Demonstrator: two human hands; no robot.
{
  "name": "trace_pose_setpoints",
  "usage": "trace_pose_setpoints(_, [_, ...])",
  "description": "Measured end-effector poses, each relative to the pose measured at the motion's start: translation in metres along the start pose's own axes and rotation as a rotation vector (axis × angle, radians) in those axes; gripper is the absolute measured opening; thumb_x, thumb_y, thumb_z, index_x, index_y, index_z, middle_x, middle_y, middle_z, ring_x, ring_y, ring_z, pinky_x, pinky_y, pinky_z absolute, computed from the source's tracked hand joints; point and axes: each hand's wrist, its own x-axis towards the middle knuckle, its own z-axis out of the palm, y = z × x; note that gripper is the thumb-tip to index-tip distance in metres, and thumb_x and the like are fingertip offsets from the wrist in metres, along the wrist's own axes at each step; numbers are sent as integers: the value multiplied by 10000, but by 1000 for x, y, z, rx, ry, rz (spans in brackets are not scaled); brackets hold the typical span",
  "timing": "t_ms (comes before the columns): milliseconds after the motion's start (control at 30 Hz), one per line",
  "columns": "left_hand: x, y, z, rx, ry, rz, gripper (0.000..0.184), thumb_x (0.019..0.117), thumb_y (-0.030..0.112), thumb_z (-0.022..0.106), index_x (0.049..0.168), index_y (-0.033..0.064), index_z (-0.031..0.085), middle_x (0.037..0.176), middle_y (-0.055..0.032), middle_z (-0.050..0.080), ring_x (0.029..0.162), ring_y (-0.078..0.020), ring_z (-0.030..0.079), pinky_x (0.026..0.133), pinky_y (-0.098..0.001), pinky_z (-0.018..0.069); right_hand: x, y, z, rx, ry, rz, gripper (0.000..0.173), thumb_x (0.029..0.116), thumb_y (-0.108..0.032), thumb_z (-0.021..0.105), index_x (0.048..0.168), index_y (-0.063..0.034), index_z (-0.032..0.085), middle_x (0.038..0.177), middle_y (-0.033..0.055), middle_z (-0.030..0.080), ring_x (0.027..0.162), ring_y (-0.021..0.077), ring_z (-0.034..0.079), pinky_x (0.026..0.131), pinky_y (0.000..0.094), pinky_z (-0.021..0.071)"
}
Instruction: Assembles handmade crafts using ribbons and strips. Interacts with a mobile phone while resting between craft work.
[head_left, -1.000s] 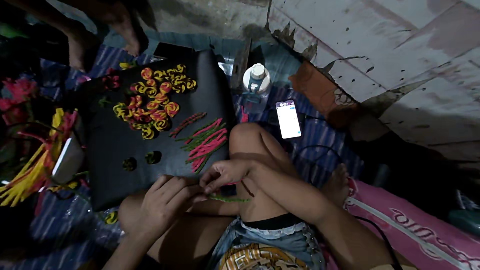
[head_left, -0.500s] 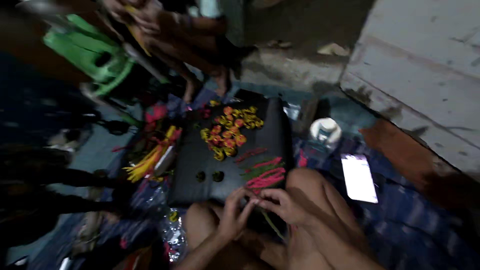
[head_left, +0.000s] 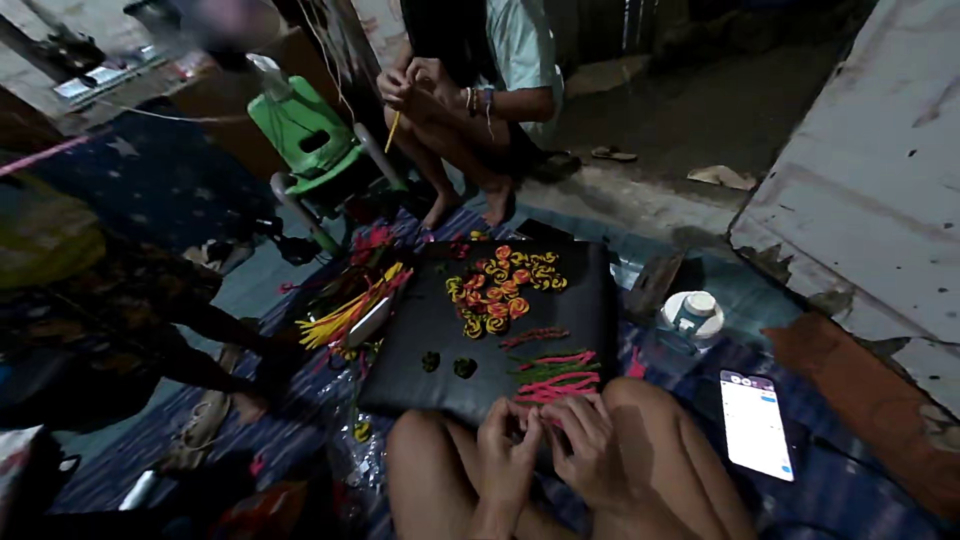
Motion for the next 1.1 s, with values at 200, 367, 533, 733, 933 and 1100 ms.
trace_pose_setpoints(200, [-16,16,23,-327,261,-108,180,834,-86,625,794,88,613,699,90,619,571,42,561,530,-132,495,-1,-6,-6,-6,32,-47,177,1007,-262,541,959,-156,675,888,17,684,884,131,653,912,276,493])
trace_pose_setpoints(367, [-10,1,8,-123,126,50,57,873,27,707,923,2,720,847,10,690,736,9,623,676,-143,526,-2,-8,-5,386,-105,253,148,939,-133,626,988,-17,703,942,83,724,909,113,690,853,245,554])
trace_pose_setpoints(533, [-15,2,1,-100,-50,-93,191,958,82,632,1094,-39,690,1032,-56,706,898,-59,685,820,-228,585,4,-17,-17,813,-129,649,134,918,-31,631,1008,57,678,856,10,720,771,-14,672,751,174,575])
trace_pose_setpoints(733, [-16,10,-7,-154,-197,-221,156,1004,47,567,1122,-17,647,976,-9,691,663,-3,616,608,-179,548,2,-10,-17,809,-134,668,89,885,-24,651,941,27,698,844,-6,700,772,-11,657,755,169,563])
trace_pose_setpoints(933, [-9,-2,-11,52,-136,-3,116,935,62,663,989,-16,731,976,-65,697,741,4,611,671,-132,519,3,-4,-17,844,-128,641,75,852,-46,703,905,-3,734,870,-27,715,812,-19,659,785,158,556])
trace_pose_setpoints(1100, [-5,-8,-9,236,-105,269,137,926,79,697,1014,-20,734,988,-122,713,842,-70,672,785,-161,553,4,-3,-19,831,-108,661,45,871,-51,715,887,-20,743,839,-45,733,788,-22,674,778,164,568])
